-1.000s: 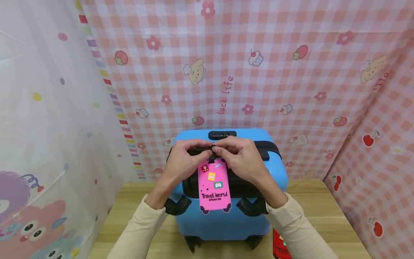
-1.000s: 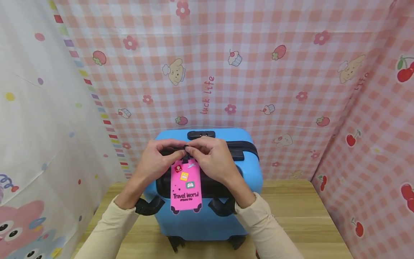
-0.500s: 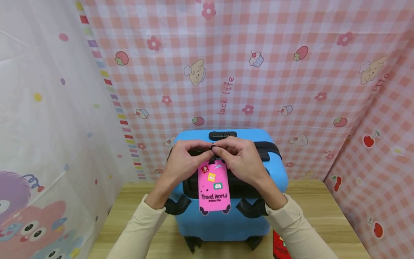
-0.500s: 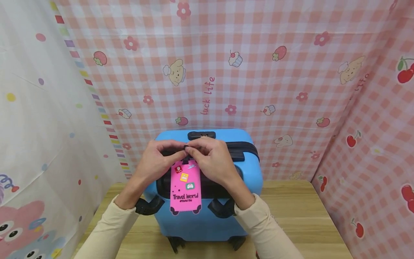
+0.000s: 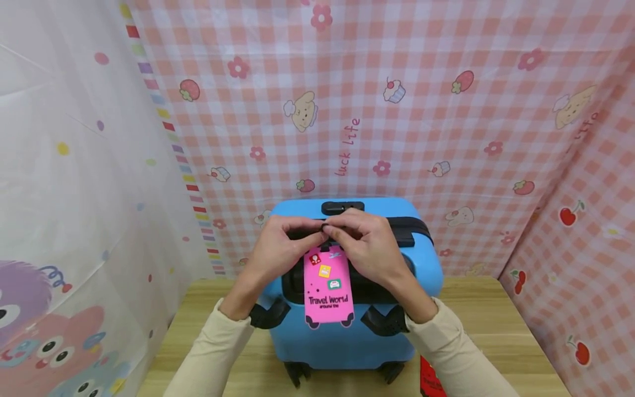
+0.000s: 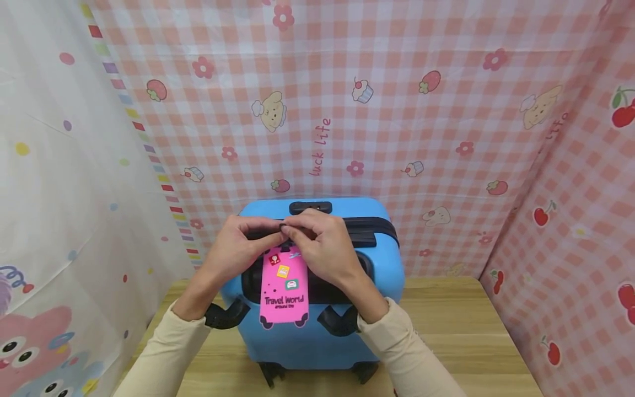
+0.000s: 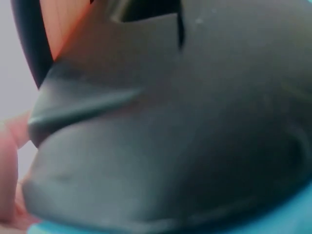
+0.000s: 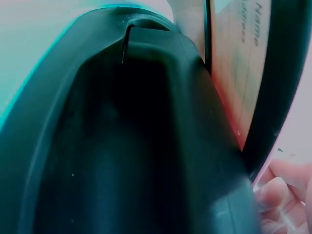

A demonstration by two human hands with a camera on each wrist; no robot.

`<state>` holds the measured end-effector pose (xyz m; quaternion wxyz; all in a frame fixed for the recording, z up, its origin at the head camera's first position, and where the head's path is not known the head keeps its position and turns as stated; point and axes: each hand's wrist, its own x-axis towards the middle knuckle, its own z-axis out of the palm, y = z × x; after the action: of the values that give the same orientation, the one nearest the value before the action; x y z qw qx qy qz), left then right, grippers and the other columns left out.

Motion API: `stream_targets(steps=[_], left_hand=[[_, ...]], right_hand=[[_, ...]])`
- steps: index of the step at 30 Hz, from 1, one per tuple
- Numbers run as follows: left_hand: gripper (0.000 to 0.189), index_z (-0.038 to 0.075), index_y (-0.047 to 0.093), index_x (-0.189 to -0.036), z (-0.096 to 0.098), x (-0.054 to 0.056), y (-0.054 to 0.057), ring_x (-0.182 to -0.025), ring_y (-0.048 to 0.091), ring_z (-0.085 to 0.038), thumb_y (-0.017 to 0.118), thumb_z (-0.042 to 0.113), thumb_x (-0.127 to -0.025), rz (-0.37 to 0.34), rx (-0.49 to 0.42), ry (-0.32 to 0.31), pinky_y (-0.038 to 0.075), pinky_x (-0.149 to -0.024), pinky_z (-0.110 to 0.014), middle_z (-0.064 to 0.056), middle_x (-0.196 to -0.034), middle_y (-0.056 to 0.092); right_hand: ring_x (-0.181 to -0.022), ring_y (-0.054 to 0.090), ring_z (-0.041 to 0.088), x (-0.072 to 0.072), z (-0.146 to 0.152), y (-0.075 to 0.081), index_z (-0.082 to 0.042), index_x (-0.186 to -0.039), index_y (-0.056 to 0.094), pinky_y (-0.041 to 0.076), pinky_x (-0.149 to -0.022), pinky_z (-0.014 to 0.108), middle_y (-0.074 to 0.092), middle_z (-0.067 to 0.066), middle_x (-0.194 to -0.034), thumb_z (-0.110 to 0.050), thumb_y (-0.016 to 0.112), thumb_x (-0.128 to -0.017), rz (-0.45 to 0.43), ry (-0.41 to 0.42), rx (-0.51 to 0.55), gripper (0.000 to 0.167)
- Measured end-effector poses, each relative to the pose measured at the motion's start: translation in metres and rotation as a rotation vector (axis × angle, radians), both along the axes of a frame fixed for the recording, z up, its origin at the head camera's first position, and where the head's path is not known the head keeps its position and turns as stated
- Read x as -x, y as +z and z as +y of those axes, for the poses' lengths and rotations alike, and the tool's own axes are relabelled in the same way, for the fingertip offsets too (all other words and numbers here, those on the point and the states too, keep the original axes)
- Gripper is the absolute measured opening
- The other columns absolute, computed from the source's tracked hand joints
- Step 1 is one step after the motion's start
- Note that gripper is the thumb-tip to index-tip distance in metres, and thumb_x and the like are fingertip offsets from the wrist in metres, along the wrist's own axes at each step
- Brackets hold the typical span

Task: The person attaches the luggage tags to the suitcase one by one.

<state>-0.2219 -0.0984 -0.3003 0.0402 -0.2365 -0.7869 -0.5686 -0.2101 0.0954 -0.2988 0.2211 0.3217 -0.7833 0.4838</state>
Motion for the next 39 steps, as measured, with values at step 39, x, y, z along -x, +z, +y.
stream_targets(steps=[39], left_hand=[[0.021,0.012,0.075,-0.112,0.0005,0.0011,0.0005,-0.088,0.069,-0.016,0.071,0.017,-0.092,0.003,0.067,0.013,0.058,-0.077,-0.033,-0.002,-0.104,0.075]], right_hand=[[-0.072,0.052,0.012,-0.0037,-0.0015,0.0047,-0.004,-0.105,0.077,0.044,-0.062,0.027,0.066,0.002,-0.091,-0.006,0.07,-0.091,0.097,0.057,0.03,0.015]])
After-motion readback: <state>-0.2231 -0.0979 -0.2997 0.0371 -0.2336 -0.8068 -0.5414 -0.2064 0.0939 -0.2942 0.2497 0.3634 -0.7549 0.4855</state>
